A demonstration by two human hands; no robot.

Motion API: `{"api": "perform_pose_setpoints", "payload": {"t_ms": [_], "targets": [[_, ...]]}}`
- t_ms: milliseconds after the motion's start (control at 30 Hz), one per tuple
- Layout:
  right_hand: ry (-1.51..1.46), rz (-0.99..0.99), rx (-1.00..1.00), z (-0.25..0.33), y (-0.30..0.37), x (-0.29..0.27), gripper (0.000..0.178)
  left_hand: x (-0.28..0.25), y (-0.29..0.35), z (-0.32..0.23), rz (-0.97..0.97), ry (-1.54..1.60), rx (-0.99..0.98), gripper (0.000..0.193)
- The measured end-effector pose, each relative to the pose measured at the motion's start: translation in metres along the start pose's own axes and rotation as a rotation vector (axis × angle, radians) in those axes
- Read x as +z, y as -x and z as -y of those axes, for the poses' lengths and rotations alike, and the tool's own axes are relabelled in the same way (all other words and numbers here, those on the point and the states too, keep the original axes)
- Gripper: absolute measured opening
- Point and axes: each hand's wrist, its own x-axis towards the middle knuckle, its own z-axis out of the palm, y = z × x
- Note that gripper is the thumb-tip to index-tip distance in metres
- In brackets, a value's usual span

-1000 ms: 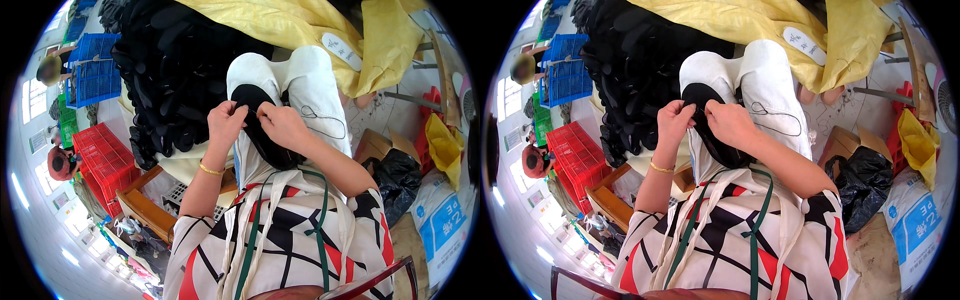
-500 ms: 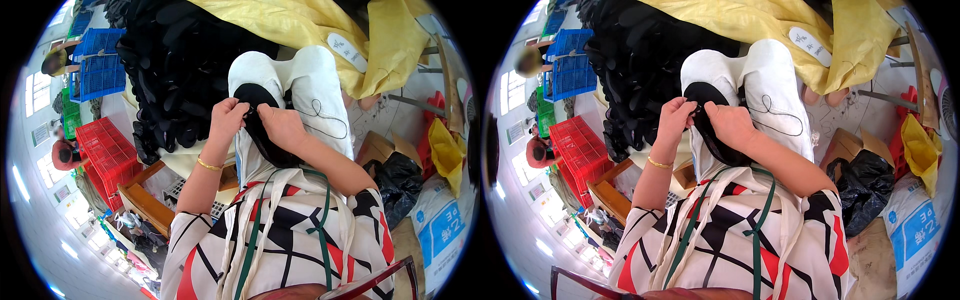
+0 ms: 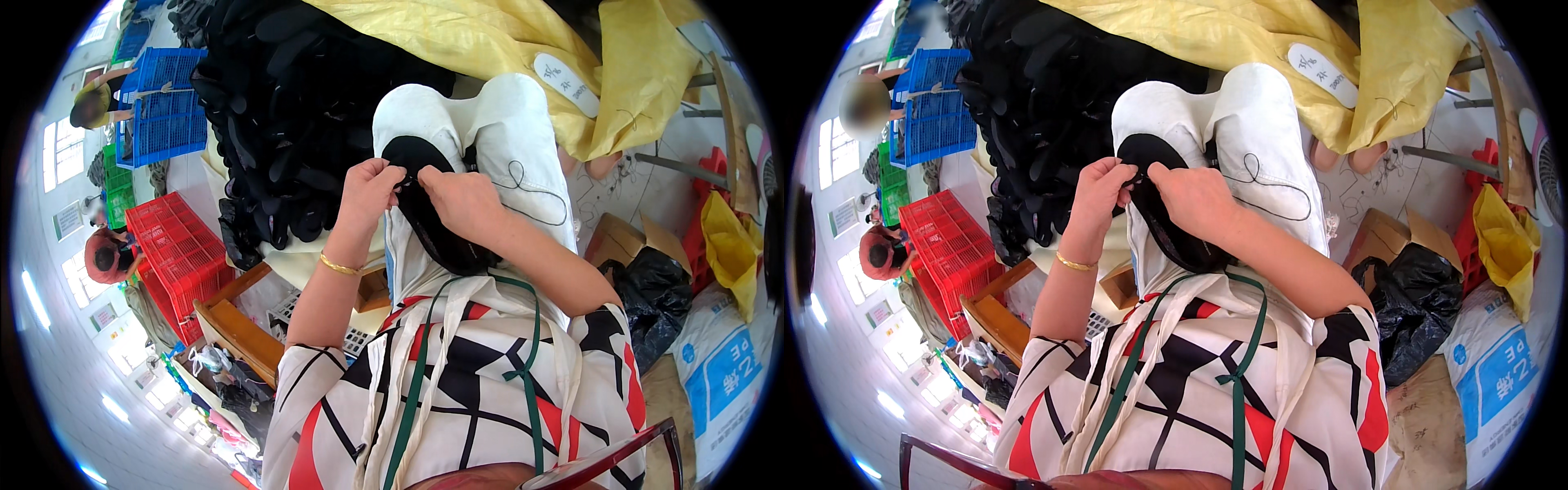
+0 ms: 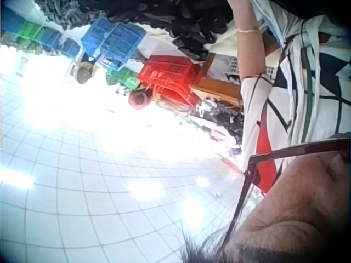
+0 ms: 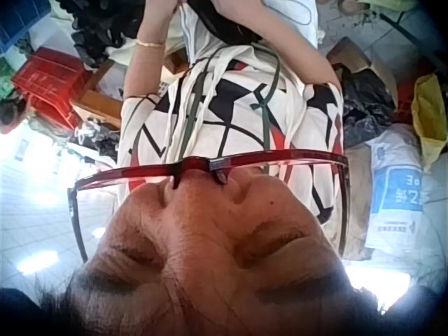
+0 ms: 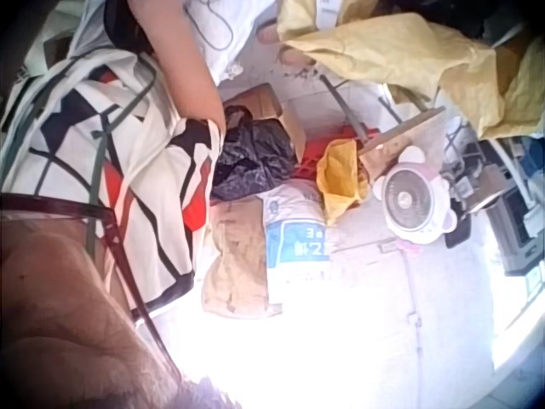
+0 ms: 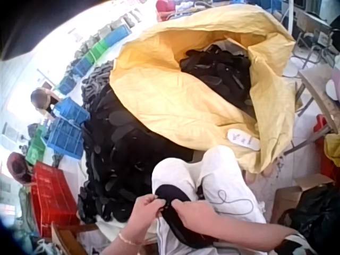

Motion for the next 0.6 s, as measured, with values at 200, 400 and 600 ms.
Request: {"api": "perform_pose_setpoints", "payload": {"t_ms": [200,400,600], "targets": [[0.104,-0.111,-0.036,0.004,0.006,0.020,0.014,-0.002,0.002,-0.006,0.035,0.040,-0.052,0.015],[0.029,-0.176,0.004,0.005,0.002,0.027,0.015,-0.005,-0.001,-0.002,0.068,0.114,-0.070,0.013],[-0.554,-0.063,0.271,0.006,-0.017,0.020,0.018,-0.012,0.000,0.008,0.149,0.255,-0.019,0.011]]}}
